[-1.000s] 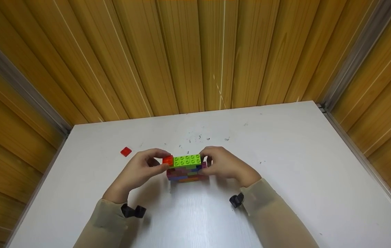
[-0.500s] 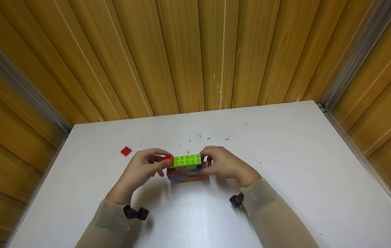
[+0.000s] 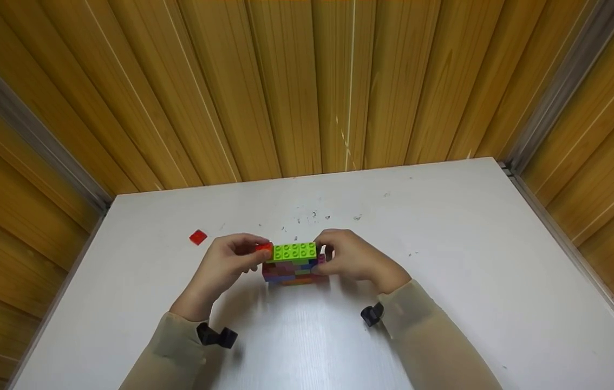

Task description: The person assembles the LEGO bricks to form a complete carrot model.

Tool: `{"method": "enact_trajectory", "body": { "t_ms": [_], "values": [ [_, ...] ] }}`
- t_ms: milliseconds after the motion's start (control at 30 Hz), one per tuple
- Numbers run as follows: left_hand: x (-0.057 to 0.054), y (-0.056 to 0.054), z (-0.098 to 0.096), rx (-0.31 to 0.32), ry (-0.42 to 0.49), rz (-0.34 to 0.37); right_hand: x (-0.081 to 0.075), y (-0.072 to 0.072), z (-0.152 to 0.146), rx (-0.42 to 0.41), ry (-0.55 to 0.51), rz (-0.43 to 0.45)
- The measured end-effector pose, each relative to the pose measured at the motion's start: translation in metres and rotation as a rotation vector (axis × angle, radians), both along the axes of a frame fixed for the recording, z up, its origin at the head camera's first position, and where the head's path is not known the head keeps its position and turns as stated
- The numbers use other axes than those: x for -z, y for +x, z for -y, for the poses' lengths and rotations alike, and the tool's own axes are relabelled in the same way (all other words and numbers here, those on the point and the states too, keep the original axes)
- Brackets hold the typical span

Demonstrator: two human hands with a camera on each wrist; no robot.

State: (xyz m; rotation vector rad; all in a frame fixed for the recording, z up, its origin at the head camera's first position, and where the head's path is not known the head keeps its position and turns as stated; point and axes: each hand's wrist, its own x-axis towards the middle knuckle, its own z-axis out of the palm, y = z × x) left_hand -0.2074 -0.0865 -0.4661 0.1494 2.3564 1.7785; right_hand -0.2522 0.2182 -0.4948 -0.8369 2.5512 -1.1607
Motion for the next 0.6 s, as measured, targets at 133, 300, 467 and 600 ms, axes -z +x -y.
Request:
{"method": "enact_trajectory", "body": {
  "t_ms": [133, 300, 467, 600],
  "values": [
    [0.0003, 0.0003, -0.0008, -0.009, 0.021, 0.005, 0.0009, -0.0004, 0.0, -0.008, -0.006, -0.007],
    [0.0008, 0.0009, -0.0039, -0.032, 0.0, -0.002, 0.0014, 0.0001, -0.0005, -0.011, -0.03, 0.004],
    [0.0006, 0.0017, -0.006, -0.044, -0.023, -0.007, 0.002, 0.0001, -0.0009, -0.011, -0.044, 0.012],
    [0.0004, 0.0015, -0.0054, -0.044, -0.027, 0.011, 0.0028, -0.0007, -0.0008, -0.009, -0.039, 0.016]
  ]
}}
